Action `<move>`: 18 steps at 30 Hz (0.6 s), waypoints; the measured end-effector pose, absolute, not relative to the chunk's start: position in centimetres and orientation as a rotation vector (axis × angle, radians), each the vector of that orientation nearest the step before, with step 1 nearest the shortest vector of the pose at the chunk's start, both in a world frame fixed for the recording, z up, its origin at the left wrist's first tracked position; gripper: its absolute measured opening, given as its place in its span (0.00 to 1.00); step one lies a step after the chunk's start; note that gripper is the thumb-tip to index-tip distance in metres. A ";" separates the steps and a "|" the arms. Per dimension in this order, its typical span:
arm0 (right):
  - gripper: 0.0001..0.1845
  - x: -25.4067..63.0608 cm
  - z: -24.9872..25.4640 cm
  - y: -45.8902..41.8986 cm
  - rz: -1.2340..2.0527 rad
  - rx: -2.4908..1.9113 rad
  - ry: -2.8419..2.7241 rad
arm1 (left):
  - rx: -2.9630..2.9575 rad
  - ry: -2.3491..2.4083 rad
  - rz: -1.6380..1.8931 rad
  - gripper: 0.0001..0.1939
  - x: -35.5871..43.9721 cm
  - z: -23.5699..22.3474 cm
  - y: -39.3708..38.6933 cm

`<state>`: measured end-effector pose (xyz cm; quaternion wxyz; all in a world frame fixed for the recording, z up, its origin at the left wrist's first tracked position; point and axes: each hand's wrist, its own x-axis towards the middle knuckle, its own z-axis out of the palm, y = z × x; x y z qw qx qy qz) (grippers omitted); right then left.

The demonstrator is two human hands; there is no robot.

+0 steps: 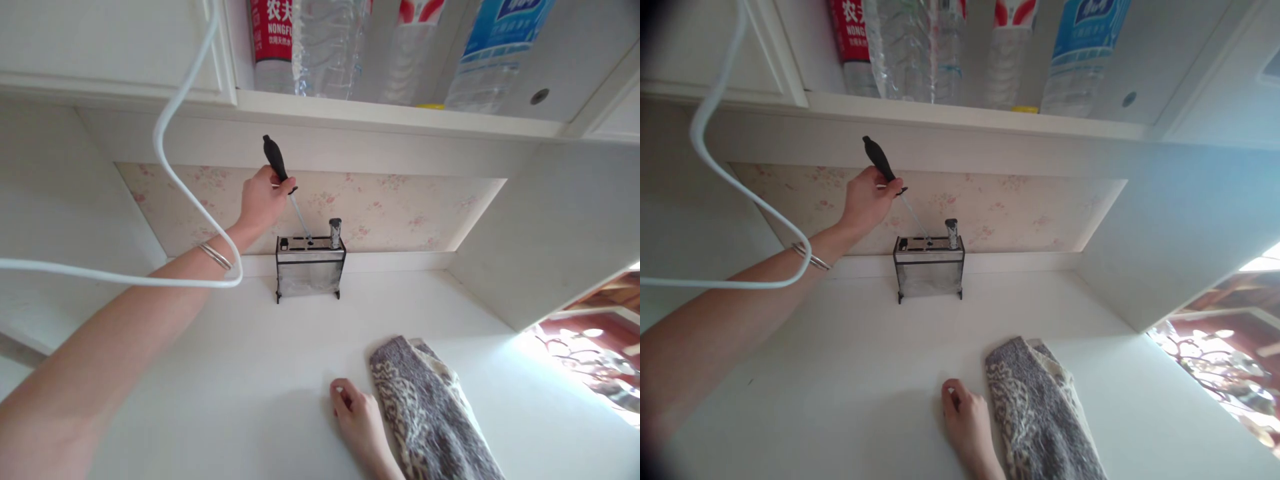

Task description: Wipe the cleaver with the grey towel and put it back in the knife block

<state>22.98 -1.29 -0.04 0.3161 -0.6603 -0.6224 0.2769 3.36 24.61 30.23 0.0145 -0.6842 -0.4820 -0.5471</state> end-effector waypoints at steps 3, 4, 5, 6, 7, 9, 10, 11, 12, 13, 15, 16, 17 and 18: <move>0.16 23.0 -0.2 -1.2 0.724 -1.743 -1.631 | -2.228 -1.431 -1.578 0.12 4.2 31.0 24.4; 0.17 23.0 -0.2 -1.2 0.725 -1.744 -1.629 | -2.244 -1.420 -1.532 0.12 4.5 31.1 24.4; 0.17 23.0 -0.3 -1.2 0.725 -1.747 -1.626 | -2.251 -1.420 -1.492 0.12 4.7 31.2 24.3; 0.17 23.0 -0.3 -1.2 0.726 -1.751 -1.623 | -2.254 -1.432 -1.461 0.12 4.8 31.2 24.3; 0.17 23.0 -0.3 -1.2 0.725 -1.757 -1.619 | -2.253 -1.450 -1.446 0.12 4.9 31.2 24.3; 0.17 23.0 -0.2 -1.2 0.721 -1.765 -1.615 | -2.253 -1.476 -1.456 0.12 5.1 31.1 24.7; 0.17 23.0 -0.2 -1.2 0.718 -1.766 -1.616 | -2.250 -1.483 -1.472 0.12 5.2 31.1 25.0; 0.17 23.0 -0.2 -1.2 0.716 -1.764 -1.619 | -2.248 -1.485 -1.489 0.12 5.3 31.1 25.3; 0.17 23.0 -0.2 -1.3 0.714 -1.761 -1.622 | -2.249 -1.478 -1.502 0.13 5.5 31.1 25.6; 0.17 23.1 -0.2 -1.3 0.713 -1.757 -1.626 | -2.252 -1.467 -1.511 0.13 5.7 31.1 26.0; 0.17 23.1 -0.2 -1.3 0.711 -1.753 -1.637 | -2.272 -1.459 -1.503 0.15 6.2 30.9 26.6; 0.17 23.0 -0.2 -1.3 0.709 -1.752 -1.642 | -2.298 -1.475 -1.468 0.16 6.5 30.6 26.8; 0.17 23.0 -0.2 -1.3 0.706 -1.752 -1.646 | -2.329 -1.506 -1.412 0.16 6.9 30.2 27.0; 0.17 23.0 -0.3 -1.3 0.704 -1.753 -1.648 | -2.359 -1.551 -1.343 0.16 7.2 29.5 27.0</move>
